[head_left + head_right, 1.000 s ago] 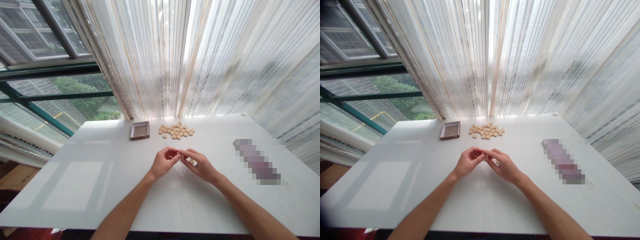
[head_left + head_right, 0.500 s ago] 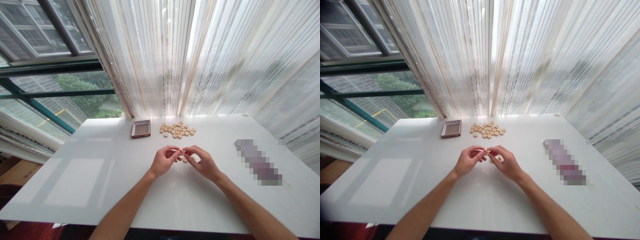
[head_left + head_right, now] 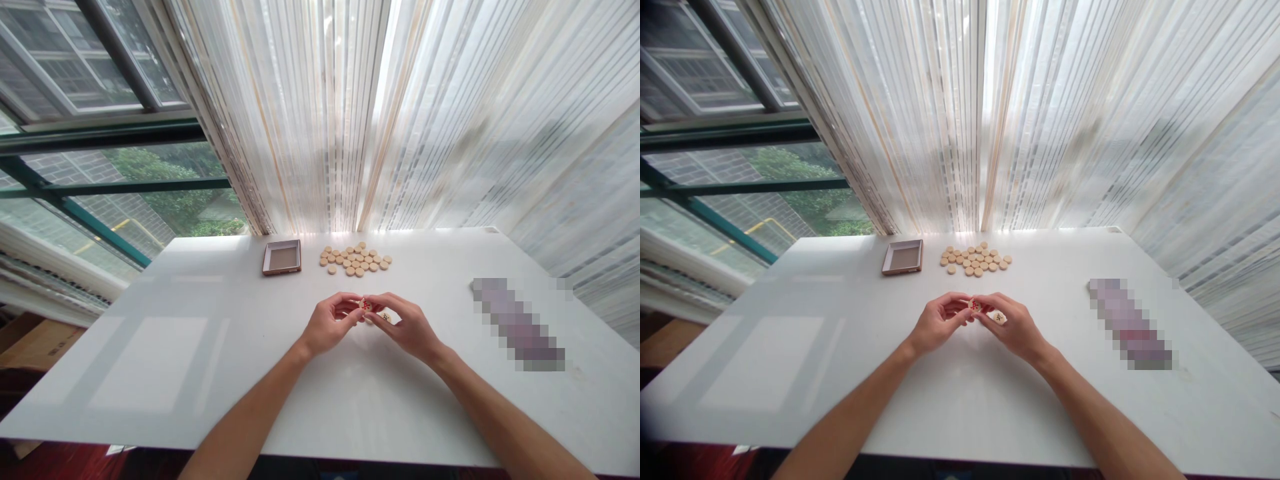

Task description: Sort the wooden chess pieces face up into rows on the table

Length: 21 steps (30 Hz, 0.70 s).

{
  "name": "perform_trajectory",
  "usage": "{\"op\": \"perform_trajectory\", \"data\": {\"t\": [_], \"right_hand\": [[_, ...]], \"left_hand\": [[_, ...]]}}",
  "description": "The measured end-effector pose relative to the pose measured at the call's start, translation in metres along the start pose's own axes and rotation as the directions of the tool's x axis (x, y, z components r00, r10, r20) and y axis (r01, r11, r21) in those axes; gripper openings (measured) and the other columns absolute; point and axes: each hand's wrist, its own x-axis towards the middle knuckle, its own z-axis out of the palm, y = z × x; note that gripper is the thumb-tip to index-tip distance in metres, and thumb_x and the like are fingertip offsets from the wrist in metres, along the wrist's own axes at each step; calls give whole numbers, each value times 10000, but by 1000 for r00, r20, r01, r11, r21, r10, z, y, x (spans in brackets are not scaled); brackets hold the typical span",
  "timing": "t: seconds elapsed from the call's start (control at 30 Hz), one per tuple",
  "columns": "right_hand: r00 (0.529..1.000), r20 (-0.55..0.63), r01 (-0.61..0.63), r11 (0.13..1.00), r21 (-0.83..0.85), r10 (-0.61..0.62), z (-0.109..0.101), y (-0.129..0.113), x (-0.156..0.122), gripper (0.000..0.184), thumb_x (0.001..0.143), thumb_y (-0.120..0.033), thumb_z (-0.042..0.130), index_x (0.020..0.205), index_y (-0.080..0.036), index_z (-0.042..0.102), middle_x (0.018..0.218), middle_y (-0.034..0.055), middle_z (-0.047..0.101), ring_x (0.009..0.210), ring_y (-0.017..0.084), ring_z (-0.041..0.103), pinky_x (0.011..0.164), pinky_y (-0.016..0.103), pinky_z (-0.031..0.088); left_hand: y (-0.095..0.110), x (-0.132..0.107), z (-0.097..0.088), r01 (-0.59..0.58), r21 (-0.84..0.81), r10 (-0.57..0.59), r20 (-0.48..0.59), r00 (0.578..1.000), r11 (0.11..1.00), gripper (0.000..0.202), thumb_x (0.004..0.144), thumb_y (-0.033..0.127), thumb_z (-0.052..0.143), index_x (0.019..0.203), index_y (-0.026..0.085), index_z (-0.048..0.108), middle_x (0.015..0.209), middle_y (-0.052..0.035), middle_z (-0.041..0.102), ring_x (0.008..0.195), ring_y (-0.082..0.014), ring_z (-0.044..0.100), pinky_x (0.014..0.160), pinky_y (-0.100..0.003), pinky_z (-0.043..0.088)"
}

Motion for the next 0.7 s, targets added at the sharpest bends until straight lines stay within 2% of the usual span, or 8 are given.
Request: {"op": "perform_trajectory", "data": {"t": [0.3,0.47,0.7], "right_hand": [[999,25,-25,1000,10,25,-1,4,-2,295,933,-222,617,1222,-277,645,997,44,722,861,190,699,766,322,599],[1000,8,-21,1000,-6,21,-3,0,0,271,906,-227,661,1174,-265,662,976,38,735,850,184,695,771,318,597],[998,33,-63,998,18,62,-5,-2,1,214,887,-275,693,1100,-252,683,922,30,737,817,181,693,749,309,603]], "left_hand": [[-1,0,-3,-22,66,23,-9,1000,998,342,878,355,685,1159,162,679,1014,-107,750,869,-208,724,837,-363,590],[-1,-1,-2,-50,108,52,-13,999,993,338,867,346,700,1155,170,689,1023,-100,744,933,-220,713,854,-363,591],[-1,-1,0,-48,79,47,20,999,996,365,863,353,707,1166,151,688,1043,-120,751,940,-238,725,872,-379,593]]}}
